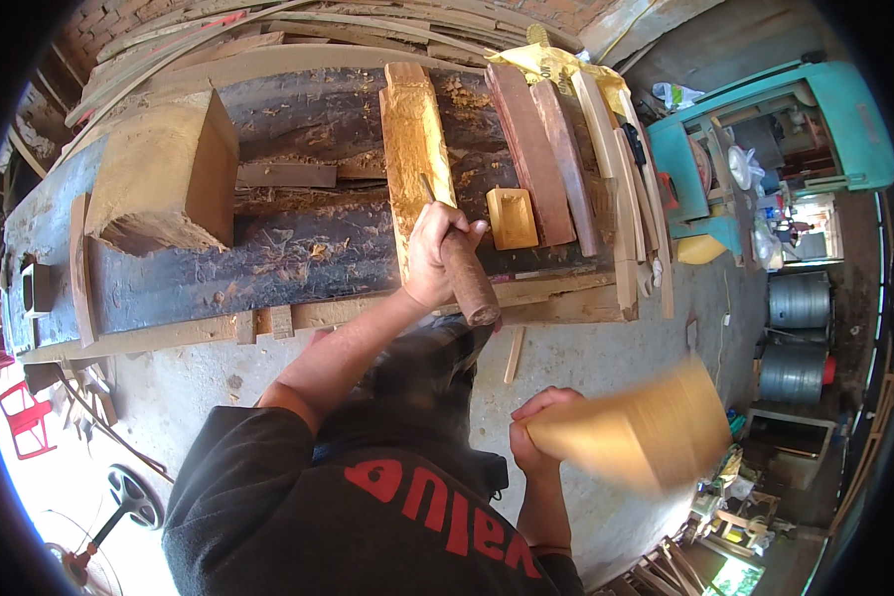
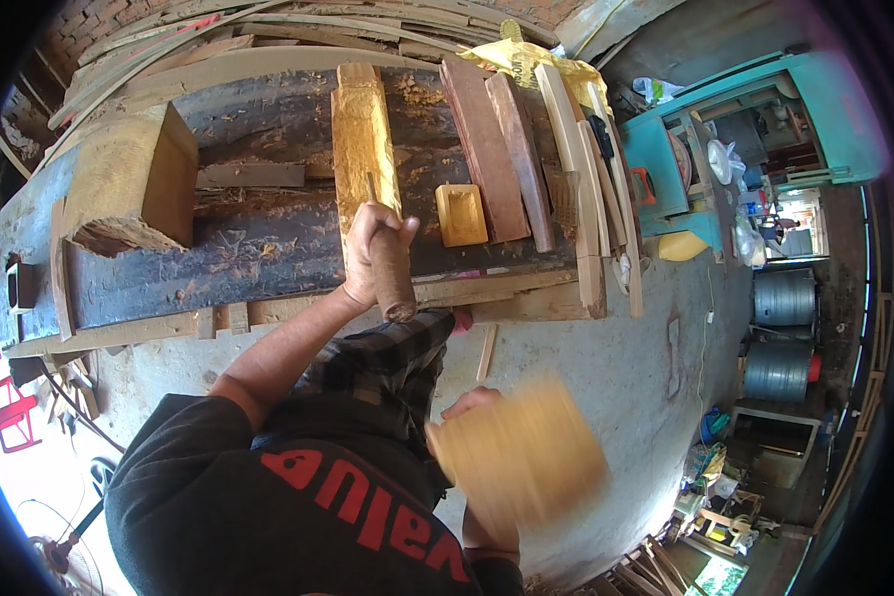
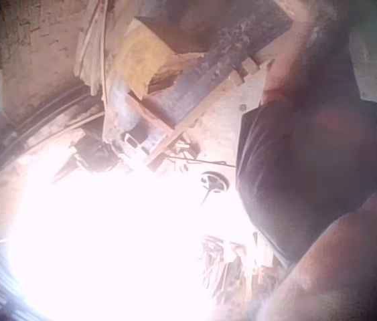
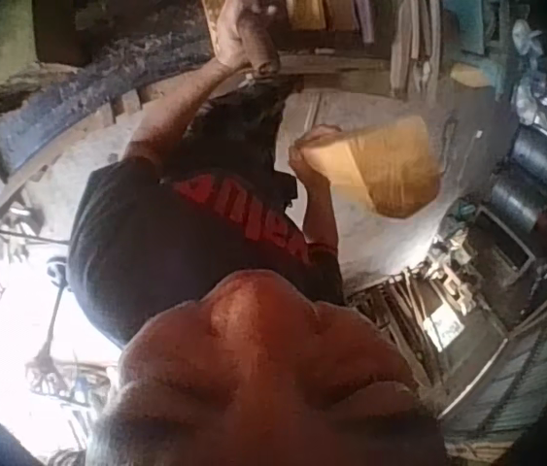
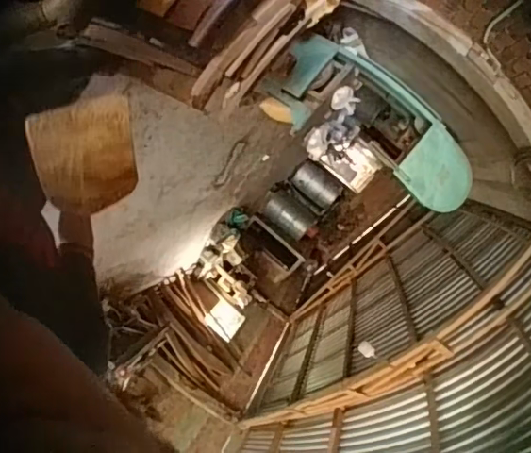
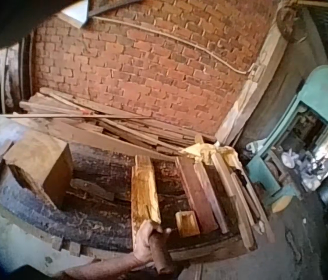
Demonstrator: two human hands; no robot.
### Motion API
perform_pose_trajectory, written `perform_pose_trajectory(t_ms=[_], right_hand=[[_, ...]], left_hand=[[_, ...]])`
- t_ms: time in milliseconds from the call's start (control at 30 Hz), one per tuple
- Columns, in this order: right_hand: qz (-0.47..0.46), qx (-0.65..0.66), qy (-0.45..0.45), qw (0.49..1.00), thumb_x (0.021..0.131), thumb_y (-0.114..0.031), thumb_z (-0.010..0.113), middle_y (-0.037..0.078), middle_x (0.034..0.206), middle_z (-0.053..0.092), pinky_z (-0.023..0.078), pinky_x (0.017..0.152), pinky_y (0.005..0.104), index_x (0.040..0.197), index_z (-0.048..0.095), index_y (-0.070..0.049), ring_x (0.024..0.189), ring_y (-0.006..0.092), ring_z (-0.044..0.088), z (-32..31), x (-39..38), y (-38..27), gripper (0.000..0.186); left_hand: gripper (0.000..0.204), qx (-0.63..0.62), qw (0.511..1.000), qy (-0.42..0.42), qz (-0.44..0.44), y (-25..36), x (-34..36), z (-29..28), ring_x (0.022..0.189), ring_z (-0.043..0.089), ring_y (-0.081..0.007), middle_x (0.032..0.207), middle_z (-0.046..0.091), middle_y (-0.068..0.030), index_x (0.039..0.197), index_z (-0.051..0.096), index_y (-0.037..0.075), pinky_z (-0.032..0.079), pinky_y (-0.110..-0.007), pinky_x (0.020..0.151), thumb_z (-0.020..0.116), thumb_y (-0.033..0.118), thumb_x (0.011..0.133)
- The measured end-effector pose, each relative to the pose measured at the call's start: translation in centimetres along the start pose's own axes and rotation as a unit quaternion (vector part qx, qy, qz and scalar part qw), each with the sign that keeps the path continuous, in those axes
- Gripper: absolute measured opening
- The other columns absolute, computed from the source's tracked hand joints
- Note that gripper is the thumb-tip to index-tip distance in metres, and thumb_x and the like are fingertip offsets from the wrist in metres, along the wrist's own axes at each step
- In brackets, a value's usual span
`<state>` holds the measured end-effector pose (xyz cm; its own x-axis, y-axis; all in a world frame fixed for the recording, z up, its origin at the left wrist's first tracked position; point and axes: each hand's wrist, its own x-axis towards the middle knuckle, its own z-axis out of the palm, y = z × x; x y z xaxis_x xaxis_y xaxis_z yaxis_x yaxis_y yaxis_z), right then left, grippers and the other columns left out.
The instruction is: The recorder is carving wood using a mallet and a chisel.
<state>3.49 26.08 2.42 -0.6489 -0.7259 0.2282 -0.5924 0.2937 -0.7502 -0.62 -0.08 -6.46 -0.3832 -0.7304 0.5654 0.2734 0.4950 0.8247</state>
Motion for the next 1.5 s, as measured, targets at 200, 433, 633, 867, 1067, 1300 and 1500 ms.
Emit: perform_pose_trajectory(t_ms=[200,433,633,867,1067,1300,1500], right_hand=[[0.175,0.046,0.092,0.979,0.076,-0.013,0.077,0.007,0.08,0.062,0.049,0.07,0.0296,0.101,0.053,-0.002,0.073,0.0129,0.058,4.3,1.8,1.6,0.037],[-0.024,0.023,0.113,0.993,0.073,-0.008,0.072,0.004,0.07,0.056,0.044,0.069,0.0301,0.1,0.049,-0.003,0.066,0.0157,0.054,2.8,-1.0,0.8,0.037],[0.094,0.137,0.165,0.972,0.071,-0.017,0.084,0.011,0.098,0.065,0.052,0.074,0.0304,0.108,0.052,0.002,0.086,0.0137,0.062,3.1,0.2,0.2,0.053],[-0.126,-0.03,0.026,0.991,0.073,-0.014,0.072,0.004,0.072,0.059,0.041,0.061,0.0294,0.095,0.053,-0.005,0.058,0.0191,0.053,-0.1,1.7,-1.5,0.03],[0.176,0.007,0.031,0.984,0.071,-0.025,0.085,0.014,0.096,0.069,0.055,0.077,0.0353,0.117,0.058,0.002,0.087,0.0217,0.069,2.1,1.0,2.2,0.06],[-0.073,-0.086,0.055,0.992,0.07,-0.015,0.078,0.009,0.077,0.065,0.052,0.07,0.0348,0.092,0.06,-0.001,0.072,0.0242,0.064,1.7,0.5,4.2,0.031],[-0.125,-0.217,0.009,0.968,0.067,0.001,0.071,0.008,0.075,0.06,0.045,0.061,0.0341,0.099,0.056,-0.002,0.065,0.0235,0.057,0.8,1.6,2.0,0.035]], left_hand=[[0.029,-0.187,0.96,0.041,-0.202,-1.9,-1.4,1.0,0.074,0.054,-0.022,0.08,0.054,-0.0058,0.086,0.05,0.009,0.045,-0.033,0.066,0.077,0.0,0.079],[0.028,-0.002,1.0,0.024,0.008,-1.3,-0.7,0.4,0.068,0.052,-0.0138,0.076,0.053,-0.002,0.086,0.048,0.011,0.045,-0.029,0.06,0.071,-0.004,0.083],[0.031,0.009,0.999,0.003,0.033,-0.8,-0.7,-0.2,0.072,0.051,-0.0254,0.077,0.053,-0.0052,0.085,0.049,0.011,0.042,-0.037,0.069,0.078,0.003,0.076],[0.033,0.046,0.998,-0.01,0.047,-0.1,-0.2,0.0,0.071,0.051,-0.0248,0.077,0.053,-0.0048,0.086,0.049,0.012,0.041,-0.036,0.068,0.078,0.003,0.076],[0.034,0.065,0.997,-0.018,0.035,-0.1,0.3,1.2,0.071,0.049,-0.0261,0.077,0.05,-0.0058,0.086,0.048,0.011,0.041,-0.037,0.066,0.078,-0.001,0.075],[0.033,0.052,0.998,0.011,0.029,0.0,-0.2,1.3,0.069,0.05,-0.0248,0.076,0.052,-0.0048,0.084,0.048,0.012,0.042,-0.037,0.066,0.078,0.002,0.076],[0.031,0.055,0.998,0.033,0.014,-0.8,-0.6,0.8,0.07,0.05,-0.0198,0.074,0.053,-0.0024,0.083,0.049,0.012,0.042,-0.034,0.065,0.077,0.002,0.077]])
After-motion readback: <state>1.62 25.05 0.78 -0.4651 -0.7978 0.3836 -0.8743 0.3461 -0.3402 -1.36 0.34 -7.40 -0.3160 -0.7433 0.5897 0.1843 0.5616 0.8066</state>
